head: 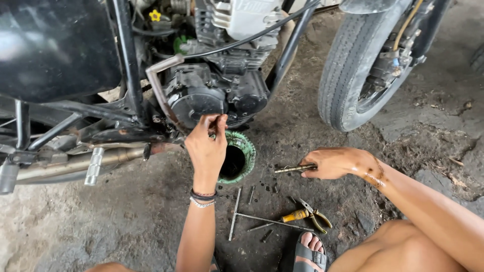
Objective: The person works on a motorcycle engine, handling various metal bolts and engine components by hand and using a T-handle wrench to tighten or loosen parts.
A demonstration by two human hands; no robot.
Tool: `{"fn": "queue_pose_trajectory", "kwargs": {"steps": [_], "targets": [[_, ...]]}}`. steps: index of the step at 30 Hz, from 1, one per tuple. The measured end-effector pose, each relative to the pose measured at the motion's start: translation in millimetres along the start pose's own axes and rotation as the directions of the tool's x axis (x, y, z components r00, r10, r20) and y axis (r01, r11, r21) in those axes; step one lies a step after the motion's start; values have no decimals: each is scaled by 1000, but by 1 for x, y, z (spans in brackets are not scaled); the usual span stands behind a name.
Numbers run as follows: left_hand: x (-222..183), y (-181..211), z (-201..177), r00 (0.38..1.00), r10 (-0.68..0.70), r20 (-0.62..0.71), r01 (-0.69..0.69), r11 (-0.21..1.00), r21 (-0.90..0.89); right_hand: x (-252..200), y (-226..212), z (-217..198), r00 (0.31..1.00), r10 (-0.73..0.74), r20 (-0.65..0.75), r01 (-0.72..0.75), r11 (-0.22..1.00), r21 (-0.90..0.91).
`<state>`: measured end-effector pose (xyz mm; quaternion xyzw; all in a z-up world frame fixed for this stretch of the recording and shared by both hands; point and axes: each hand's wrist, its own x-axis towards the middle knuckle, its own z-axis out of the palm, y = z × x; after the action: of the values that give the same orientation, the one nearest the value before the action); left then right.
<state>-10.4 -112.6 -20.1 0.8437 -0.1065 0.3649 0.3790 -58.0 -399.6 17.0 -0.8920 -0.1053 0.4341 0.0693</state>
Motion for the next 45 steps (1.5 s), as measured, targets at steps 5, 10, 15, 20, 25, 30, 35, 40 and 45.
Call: {"fn": "queue_pose_trajectory", "kwargs": {"steps": [5, 10, 15, 20, 25, 30, 35, 40, 45], "targets": [[3, -4, 31, 981, -166, 100, 174, 981, -86, -6, 5, 3, 997, -65, -47, 66, 998, 19], [18, 0, 34, 977, -202, 74, 209, 973, -99, 6, 14, 6, 999, -29, -18, 30, 997, 70], [19, 6, 36, 974, -222, 44, 226, 966, -127, 1, 6, 1, 1000, -28, 2, 28, 997, 76], [14, 2, 42, 967, -243, 81, 251, 961, -119, -1, 8, 1, 995, -90, -49, 92, 995, 34], [11, 2, 45, 978, -204, 32, 206, 965, -163, -6, 3, -2, 995, -93, -35, 94, 994, 50], [11, -3, 45, 988, -155, -24, 150, 977, -153, -7, 4, -2, 996, -85, -35, 86, 996, 32], [14, -5, 51, 993, -119, -9, 117, 981, -154, 0, 5, -3, 995, -97, -14, 98, 995, 24], [20, -6, 47, 993, -17, -117, 19, 1000, 17, -6, -2, -5, 998, -68, 5, 68, 997, 29], [18, -6, 46, 974, 76, -213, -58, 994, 89, 0, 4, -3, 995, -102, -15, 101, 995, -6]]}}
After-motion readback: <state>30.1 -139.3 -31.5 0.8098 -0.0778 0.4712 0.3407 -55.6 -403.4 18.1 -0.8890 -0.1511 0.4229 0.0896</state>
